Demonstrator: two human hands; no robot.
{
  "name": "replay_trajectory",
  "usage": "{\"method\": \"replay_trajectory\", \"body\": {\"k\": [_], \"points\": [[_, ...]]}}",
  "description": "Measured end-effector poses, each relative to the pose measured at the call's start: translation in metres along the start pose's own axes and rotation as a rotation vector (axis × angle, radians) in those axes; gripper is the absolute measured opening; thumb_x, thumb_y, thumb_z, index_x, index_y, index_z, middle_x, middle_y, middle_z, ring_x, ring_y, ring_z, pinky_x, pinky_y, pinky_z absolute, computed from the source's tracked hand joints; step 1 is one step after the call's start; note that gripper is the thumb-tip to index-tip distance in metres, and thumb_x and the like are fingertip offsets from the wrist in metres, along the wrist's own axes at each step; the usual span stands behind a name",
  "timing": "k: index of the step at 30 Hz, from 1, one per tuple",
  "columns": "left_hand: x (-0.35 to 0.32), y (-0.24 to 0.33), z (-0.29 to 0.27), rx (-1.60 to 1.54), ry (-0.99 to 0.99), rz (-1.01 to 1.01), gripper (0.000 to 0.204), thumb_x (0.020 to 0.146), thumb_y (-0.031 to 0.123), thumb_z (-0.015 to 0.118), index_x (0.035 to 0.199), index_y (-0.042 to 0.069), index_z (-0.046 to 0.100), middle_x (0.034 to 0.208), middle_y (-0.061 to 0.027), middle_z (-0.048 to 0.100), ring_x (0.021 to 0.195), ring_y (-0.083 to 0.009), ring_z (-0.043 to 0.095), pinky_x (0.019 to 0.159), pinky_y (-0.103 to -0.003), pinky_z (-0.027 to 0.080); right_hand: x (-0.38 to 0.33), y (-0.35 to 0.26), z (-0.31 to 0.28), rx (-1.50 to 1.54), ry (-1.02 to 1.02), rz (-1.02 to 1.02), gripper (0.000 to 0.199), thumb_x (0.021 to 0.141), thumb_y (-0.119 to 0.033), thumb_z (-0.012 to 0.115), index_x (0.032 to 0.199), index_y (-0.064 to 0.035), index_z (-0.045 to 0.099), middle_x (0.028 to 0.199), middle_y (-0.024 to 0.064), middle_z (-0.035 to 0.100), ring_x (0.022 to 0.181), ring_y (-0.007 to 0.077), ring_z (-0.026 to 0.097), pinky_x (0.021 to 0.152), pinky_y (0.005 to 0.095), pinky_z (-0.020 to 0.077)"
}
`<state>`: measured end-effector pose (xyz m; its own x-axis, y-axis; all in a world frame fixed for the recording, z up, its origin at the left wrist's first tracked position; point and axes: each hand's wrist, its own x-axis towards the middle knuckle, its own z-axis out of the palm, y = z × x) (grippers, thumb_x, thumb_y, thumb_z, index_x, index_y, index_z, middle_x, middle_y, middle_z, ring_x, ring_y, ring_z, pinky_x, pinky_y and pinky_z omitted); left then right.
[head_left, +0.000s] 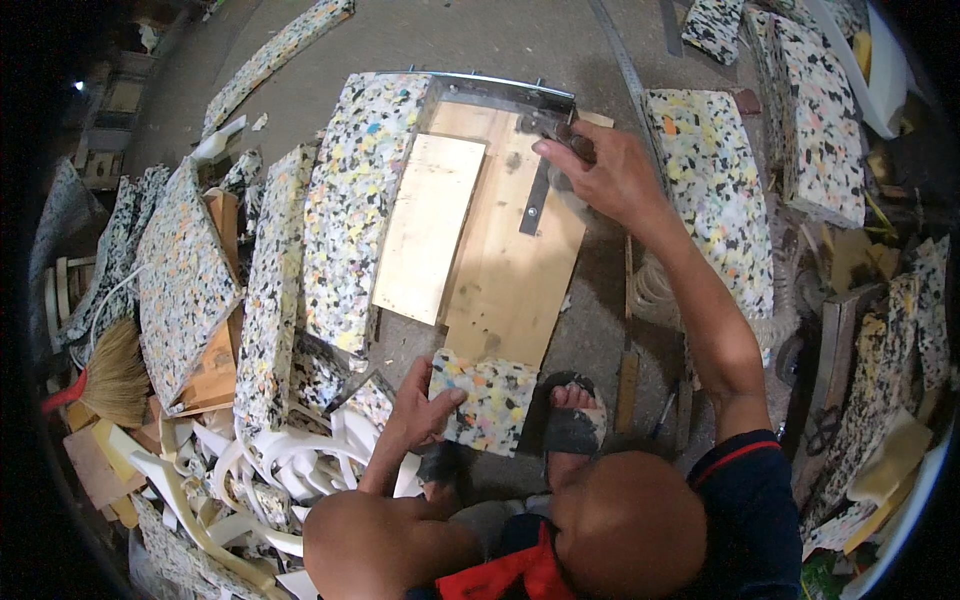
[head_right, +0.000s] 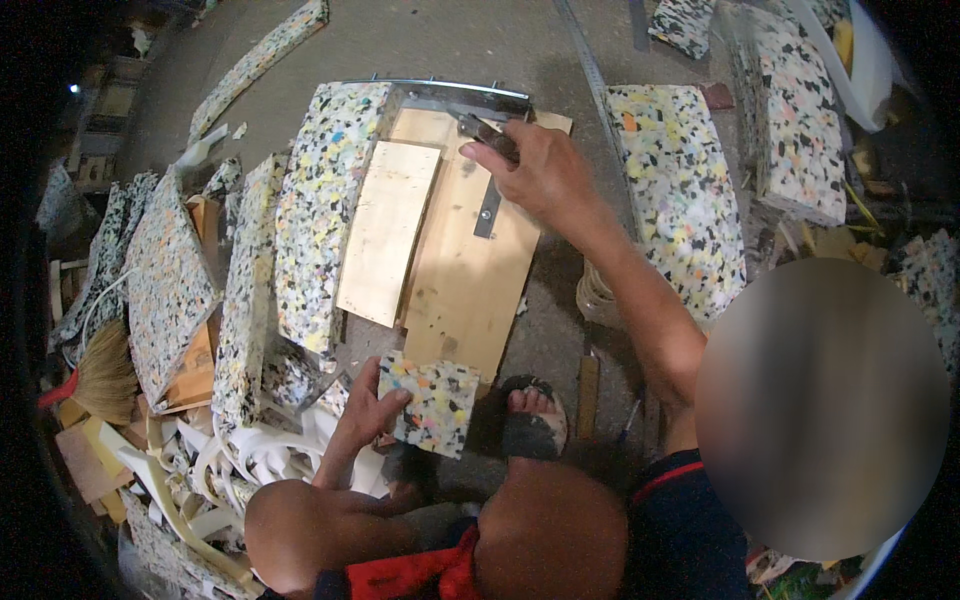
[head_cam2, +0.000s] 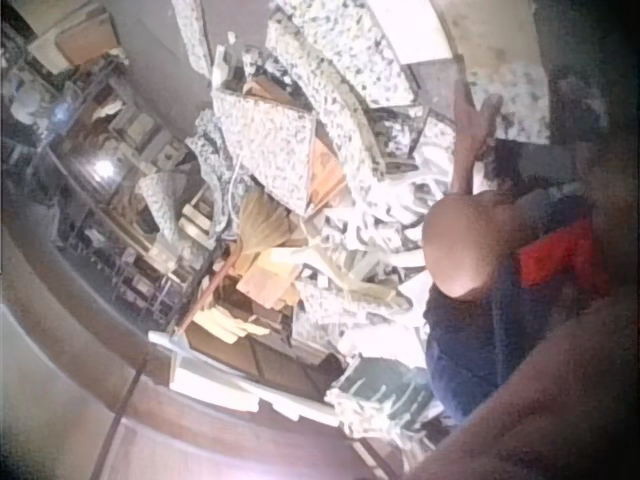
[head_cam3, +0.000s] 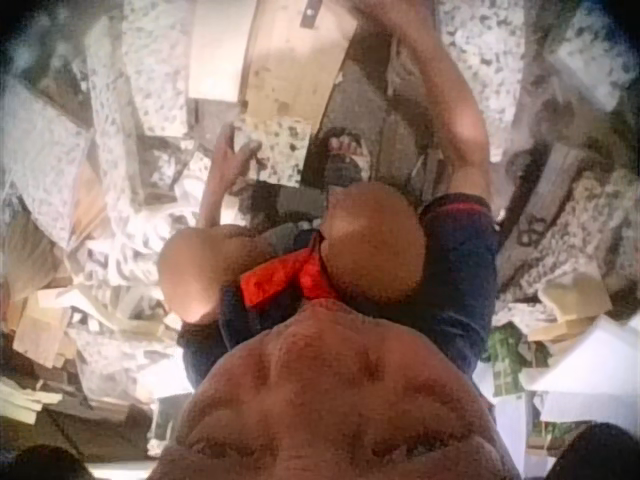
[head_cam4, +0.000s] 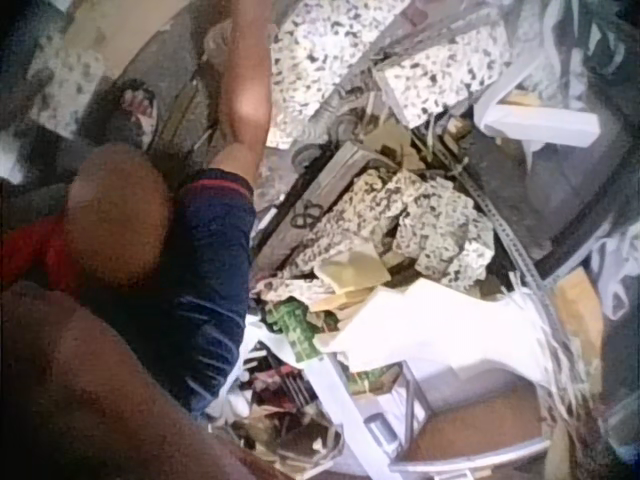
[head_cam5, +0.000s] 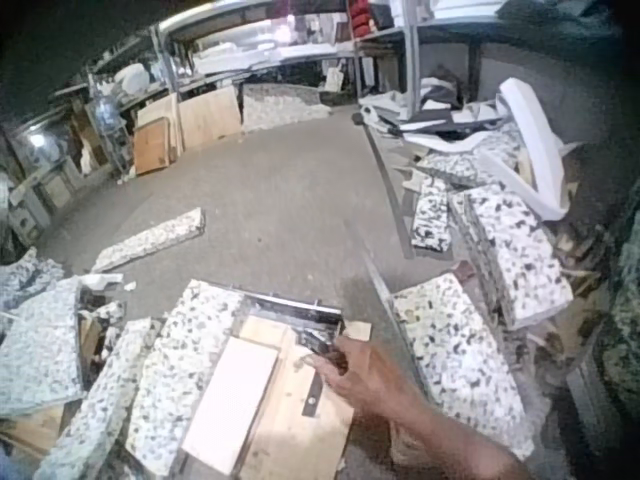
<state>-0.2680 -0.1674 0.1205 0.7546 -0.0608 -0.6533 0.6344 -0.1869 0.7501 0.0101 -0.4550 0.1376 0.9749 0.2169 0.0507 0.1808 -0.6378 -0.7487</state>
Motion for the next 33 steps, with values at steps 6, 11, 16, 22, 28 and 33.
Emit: {"method": "replay_trajectory", "body": {"k": [6,11,16,22,28,33], "points": [[-0.005,0.01,0.004,-0.241,0.238,0.008,0.046,0.096,0.015,0.065,0.136,-0.002,0.049,0.122,-0.0139,0.064,0.109,-0.0196,0.062,0.099,-0.035,0.049,-0.048,0.007,-0.029,0.188,-0.079,0.039,0.044,0.095,-0.043,0.073,0.103,0.0006,0.072,0.064,0.0061,0.06,0.059,0.0139,0.052,0.057,0.0339,0.0436],[0.002,0.016,-0.059,0.216,0.483,-0.022,0.054,0.096,0.019,0.062,0.143,-0.004,0.047,0.119,-0.018,0.065,0.103,-0.0255,0.061,0.091,-0.039,0.051,-0.147,0.032,-0.08,0.501,-0.031,0.186,0.038,0.098,-0.04,0.07,0.105,-0.0022,0.072,0.063,-0.0015,0.053,0.059,0.0086,0.044,0.054,0.0303,0.0365],[0.016,-0.006,-0.11,-0.167,0.497,0.027,0.073,0.1,0.041,0.066,0.156,0.009,0.035,0.153,-0.0173,0.046,0.135,-0.0292,0.048,0.114,-0.043,0.037,-0.288,0.023,-0.147,0.585,0.377,0.45,0.037,0.104,-0.04,0.056,0.104,-0.0067,0.072,0.067,-0.0033,0.057,0.06,0.0108,0.052,0.06,0.0259,0.0417],[0.059,0.003,-0.119,-0.011,0.202,-0.057,0.073,0.1,0.049,0.062,0.151,0.002,0.04,0.145,-0.0187,0.052,0.126,-0.0289,0.055,0.105,-0.043,0.045,-0.426,0.003,-0.165,0.28,0.895,0.867,0.039,0.1,-0.02,0.062,0.131,0.0024,0.059,0.109,0.0116,0.071,0.072,0.0134,0.061,0.063,0.0296,0.0504],[0.113,0.064,-0.099,0.081,0.025,0.056,0.064,0.098,0.027,0.065,0.15,0.0,0.041,0.148,-0.0199,0.049,0.134,-0.0311,0.049,0.112,-0.043,0.04,-0.518,0.075,-0.088,-0.356,1.204,1.206,0.037,0.101,-0.025,0.065,0.121,0.0065,0.067,0.101,0.011,0.074,0.088,0.0231,0.07,0.085,0.0383,0.0521],[0.143,0.083,-0.097,-0.01,0.005,0.27,0.077,0.094,0.009,0.07,0.158,0.001,0.028,0.149,-0.0168,0.051,0.135,-0.0256,0.051,0.115,-0.038,0.04,-0.581,0.111,-0.048,0.166,1.464,1.184,0.055,0.104,-0.037,0.06,0.142,0.003,0.055,0.131,0.0208,0.066,0.123,0.029,0.062,0.102,0.0408,0.0483]]}}
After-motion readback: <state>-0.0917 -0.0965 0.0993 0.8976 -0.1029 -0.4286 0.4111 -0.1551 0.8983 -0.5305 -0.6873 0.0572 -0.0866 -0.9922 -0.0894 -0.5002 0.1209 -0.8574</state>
